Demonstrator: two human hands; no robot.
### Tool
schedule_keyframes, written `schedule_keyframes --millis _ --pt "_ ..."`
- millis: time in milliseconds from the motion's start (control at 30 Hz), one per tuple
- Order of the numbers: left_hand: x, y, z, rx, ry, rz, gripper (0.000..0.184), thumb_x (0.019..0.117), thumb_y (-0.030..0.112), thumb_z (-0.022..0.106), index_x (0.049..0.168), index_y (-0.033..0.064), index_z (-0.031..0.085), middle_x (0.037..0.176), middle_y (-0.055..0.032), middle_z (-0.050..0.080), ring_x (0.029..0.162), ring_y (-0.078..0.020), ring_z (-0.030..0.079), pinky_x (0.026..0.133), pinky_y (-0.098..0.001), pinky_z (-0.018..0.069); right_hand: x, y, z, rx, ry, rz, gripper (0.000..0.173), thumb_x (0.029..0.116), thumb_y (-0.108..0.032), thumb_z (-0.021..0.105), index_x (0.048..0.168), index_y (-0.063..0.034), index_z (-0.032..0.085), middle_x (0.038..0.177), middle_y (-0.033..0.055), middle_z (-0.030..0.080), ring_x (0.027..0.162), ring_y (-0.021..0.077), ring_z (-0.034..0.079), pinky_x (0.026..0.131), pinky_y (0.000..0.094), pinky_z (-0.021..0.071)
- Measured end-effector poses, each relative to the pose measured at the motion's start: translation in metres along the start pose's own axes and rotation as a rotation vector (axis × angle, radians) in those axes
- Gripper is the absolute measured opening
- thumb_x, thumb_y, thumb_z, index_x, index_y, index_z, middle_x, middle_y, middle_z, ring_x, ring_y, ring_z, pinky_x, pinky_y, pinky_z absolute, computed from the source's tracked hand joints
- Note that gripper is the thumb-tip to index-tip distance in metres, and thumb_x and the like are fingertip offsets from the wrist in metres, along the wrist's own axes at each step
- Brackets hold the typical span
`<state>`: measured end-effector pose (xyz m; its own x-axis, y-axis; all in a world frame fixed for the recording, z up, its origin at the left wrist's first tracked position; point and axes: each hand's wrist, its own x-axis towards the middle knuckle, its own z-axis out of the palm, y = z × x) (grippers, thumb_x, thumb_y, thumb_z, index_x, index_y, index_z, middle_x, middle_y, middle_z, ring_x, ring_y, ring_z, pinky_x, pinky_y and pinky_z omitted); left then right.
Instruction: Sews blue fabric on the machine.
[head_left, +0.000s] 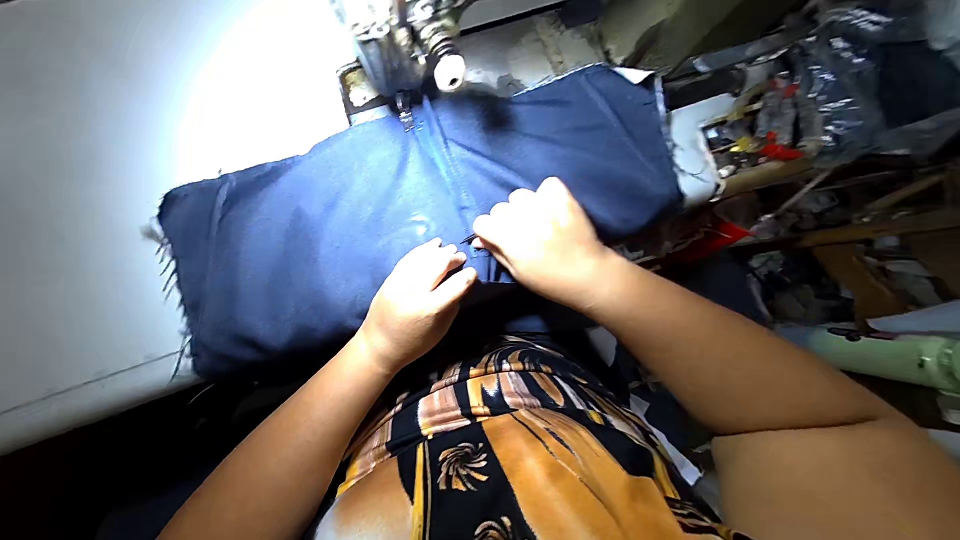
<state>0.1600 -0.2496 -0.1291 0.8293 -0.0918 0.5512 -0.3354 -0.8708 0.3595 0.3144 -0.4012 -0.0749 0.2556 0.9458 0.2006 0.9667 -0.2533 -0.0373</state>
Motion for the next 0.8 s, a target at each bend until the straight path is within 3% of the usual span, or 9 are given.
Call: schedule_keyframes --millis 133,200,300,433,533,633,700,733,800 --pt "0.003 0.000 -0.005 -0.050 -0.059 -0.081 0.021 0.1007 0.014 0.056 0.098 0.0070 0.076 0.109 -0.0148 0.073 0.116 -0.0299 0.068 0.108 -0.0468 0.0497 -0.012 0.053 -0.007 0.099 0.124 0.183 0.023 0.1036 -0.022 0.054 0.107 -0.0090 0.073 0.098 0.0145 0.070 0.097 0.0360 0.068 0.082 0.0552 0.0502" --pt "0.006 0.001 -0.010 -0.065 -0.111 -0.113 0.023 0.1016 0.016 0.055 0.098 0.0081 0.076 0.107 -0.0130 0.073 0.114 -0.0286 0.067 0.106 -0.0460 0.0498 -0.026 0.100 -0.012 0.077 0.201 0.321 0.024 0.1033 -0.020 0.056 0.110 -0.0074 0.075 0.111 0.0204 0.068 0.110 0.0438 0.063 0.093 0.0625 0.0490" --pt "0.014 0.005 -0.016 -0.010 -0.176 -0.116 0.024 0.1019 0.018 0.054 0.099 0.0112 0.077 0.101 -0.0089 0.071 0.103 -0.0265 0.066 0.092 -0.0444 0.0532 -0.051 0.164 -0.005 -0.090 0.307 0.519 0.027 0.1050 -0.020 0.054 0.113 -0.0073 0.076 0.108 0.0231 0.071 0.110 0.0477 0.063 0.094 0.0664 0.0452" --pt "0.014 0.010 -0.018 0.017 -0.152 -0.126 0.022 0.0999 0.015 0.057 0.100 0.0104 0.078 0.100 -0.0083 0.071 0.095 -0.0233 0.066 0.082 -0.0366 0.0549 -0.051 0.162 -0.019 -0.083 0.194 0.817 0.036 0.1042 -0.014 0.046 0.131 -0.0055 0.069 0.128 0.0275 0.065 0.128 0.0526 0.053 0.102 0.0737 0.0353" --pt "0.012 0.014 -0.014 0.004 -0.106 -0.141 0.020 0.0990 0.011 0.058 0.101 0.0084 0.078 0.102 -0.0104 0.071 0.097 -0.0230 0.067 0.084 -0.0332 0.0556 -0.019 0.075 -0.019 0.176 0.391 0.355 0.033 0.1011 -0.009 0.045 0.115 -0.0079 0.075 0.113 0.0159 0.074 0.111 0.0349 0.067 0.097 0.0562 0.0503" --pt "0.010 0.016 -0.012 0.011 -0.085 -0.133 0.019 0.0974 0.010 0.058 0.098 0.0081 0.077 0.093 -0.0109 0.066 0.088 -0.0230 0.064 0.076 -0.0337 0.0547 0.025 0.002 0.000 0.456 0.160 -0.086 0.041 0.0998 -0.011 0.046 0.132 -0.0199 0.070 0.112 0.0044 0.076 0.101 0.0241 0.070 0.084 0.0476 0.0512" --pt "0.005 0.015 -0.013 -0.019 -0.091 -0.158 0.019 0.0985 0.011 0.058 0.098 0.0079 0.077 0.088 -0.0094 0.059 0.082 -0.0202 0.059 0.072 -0.0308 0.0520 0.041 -0.005 0.014 0.457 0.017 -0.091 0.022 0.1049 -0.020 0.048 0.104 -0.0096 0.067 0.084 0.0097 0.066 0.082 0.0292 0.067 0.071 0.0476 0.0495" --pt "0.004 0.015 -0.016 -0.047 -0.095 -0.185 0.019 0.0992 0.014 0.058 0.099 0.0077 0.076 0.089 -0.0083 0.057 0.082 -0.0181 0.058 0.071 -0.0290 0.0517 0.041 -0.003 0.021 0.436 0.012 -0.060 0.032 0.1057 -0.028 0.047 0.087 -0.0070 0.062 0.076 0.0106 0.060 0.077 0.0299 0.064 0.067 0.0468 0.0474" --pt "0.008 0.014 -0.026 -0.154 -0.096 -0.277 0.019 0.0995 0.022 0.060 0.106 0.0064 0.070 0.096 -0.0060 0.061 0.086 -0.0124 0.061 0.075 -0.0266 0.0549 0.031 -0.001 0.026 0.461 0.031 0.018 0.046 0.1017 -0.038 0.053 0.071 -0.0049 0.058 0.075 0.0118 0.056 0.079 0.0309 0.061 0.069 0.0474 0.0450"
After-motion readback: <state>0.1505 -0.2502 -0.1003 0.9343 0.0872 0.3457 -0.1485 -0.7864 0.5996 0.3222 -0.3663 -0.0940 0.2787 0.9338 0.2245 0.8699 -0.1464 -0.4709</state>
